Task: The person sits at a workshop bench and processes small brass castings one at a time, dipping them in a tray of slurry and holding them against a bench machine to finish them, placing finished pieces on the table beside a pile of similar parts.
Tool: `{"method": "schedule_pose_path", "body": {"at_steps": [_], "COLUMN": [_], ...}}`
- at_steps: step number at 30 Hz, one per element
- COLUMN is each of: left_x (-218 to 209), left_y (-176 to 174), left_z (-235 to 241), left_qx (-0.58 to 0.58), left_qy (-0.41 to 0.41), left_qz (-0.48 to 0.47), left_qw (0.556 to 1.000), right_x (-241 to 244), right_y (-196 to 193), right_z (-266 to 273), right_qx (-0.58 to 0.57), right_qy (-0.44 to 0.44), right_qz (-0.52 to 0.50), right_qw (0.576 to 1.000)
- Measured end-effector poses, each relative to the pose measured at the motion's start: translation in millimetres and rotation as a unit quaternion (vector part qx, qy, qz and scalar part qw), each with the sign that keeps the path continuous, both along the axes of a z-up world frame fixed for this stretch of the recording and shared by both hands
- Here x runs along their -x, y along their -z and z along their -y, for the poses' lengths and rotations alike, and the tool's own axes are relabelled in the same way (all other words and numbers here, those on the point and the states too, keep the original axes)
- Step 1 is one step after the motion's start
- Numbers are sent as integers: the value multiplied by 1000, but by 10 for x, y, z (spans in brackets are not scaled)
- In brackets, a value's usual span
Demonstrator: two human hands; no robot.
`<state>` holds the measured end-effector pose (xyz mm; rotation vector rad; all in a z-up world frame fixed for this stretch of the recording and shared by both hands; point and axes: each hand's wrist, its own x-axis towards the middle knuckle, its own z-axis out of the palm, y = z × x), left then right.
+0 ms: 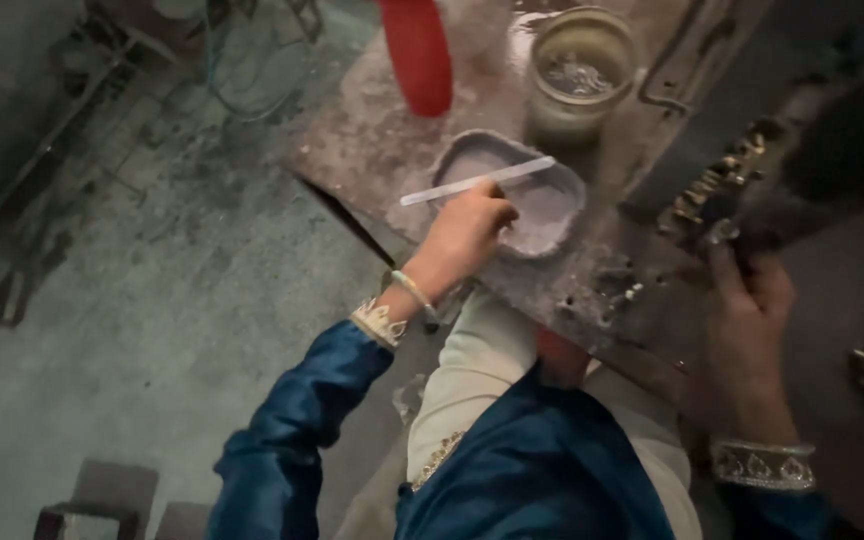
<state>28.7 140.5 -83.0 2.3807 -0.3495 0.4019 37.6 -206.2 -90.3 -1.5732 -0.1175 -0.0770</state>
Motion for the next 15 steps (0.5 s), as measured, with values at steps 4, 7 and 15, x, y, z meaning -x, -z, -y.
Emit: {"method": "schedule_pose_path", "body": {"at_steps": [4,7,15], "left_x": [-117,-247,-412], "left_y": [162,299,204], "left_z": [48,95,72], "left_qx": [-56,-127,-166], "left_qy": [25,54,174], "left_qz": [-21,-21,-19], "left_qw": [998,990,971], "right_x": [55,100,-10], "right_y": [36,-31,590], "right_z": [-143,-76,335], "right_qx": [22,-41,9], "right_qy": [189,46,38], "right_qz": [-140,-61,17], "right_qw": [972,996,999]}}
